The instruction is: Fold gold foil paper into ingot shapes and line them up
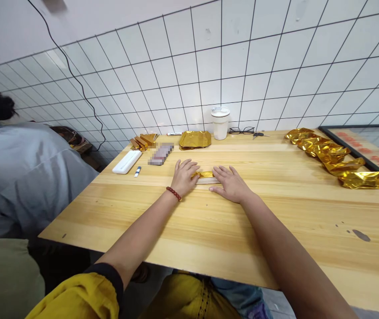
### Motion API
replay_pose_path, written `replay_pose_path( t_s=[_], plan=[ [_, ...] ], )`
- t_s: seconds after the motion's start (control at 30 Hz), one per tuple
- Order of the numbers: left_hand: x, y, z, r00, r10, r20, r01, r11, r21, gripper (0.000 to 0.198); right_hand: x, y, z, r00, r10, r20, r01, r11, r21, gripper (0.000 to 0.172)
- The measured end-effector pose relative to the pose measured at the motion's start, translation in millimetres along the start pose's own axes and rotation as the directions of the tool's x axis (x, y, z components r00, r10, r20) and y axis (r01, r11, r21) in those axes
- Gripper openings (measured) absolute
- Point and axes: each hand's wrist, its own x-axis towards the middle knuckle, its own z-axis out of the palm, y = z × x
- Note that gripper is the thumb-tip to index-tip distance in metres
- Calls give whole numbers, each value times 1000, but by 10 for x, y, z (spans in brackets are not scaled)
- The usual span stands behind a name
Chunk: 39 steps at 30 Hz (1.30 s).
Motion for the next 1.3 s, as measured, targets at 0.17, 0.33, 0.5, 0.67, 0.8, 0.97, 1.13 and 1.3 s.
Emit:
replay_pose_path(
  t_s=[0.17,0.33,0.5,0.67,0.8,0.97,1.13,1.3],
  plan=[
    [7,-15,41,957,259,128,-262,965,2,35,6,-3,6,999,-9,41,9,1000,14,74],
    [9,-43,87,930,306,203,-295,952,-80,31,-4,-1,14,1000,-28,-7,29,1000,11,68],
    [7,-31,78,944,280,175,-265,959,-104,27,-16,-17,-1,999,6,-37,-7,1000,-28,59],
    [7,-20,74,951,271,149,-262,962,-80,28,-20,-50,-31,994,57,-95,-64,995,-74,50],
    [-2,-23,79,963,245,115,-237,968,-79,26,-15,-65,-57,983,101,-153,-114,991,-76,41],
    [-9,-24,72,968,229,101,-222,972,-80,25,-20,-66,-89,953,192,-236,-213,975,-67,42],
    [-12,-19,65,970,218,103,-209,974,-90,25,-31,-64,-114,934,248,-256,-288,949,-131,46],
    [-10,-13,45,968,220,117,-211,974,-87,25,-42,14,-54,889,307,-339,-323,946,9,41]
  ],
)
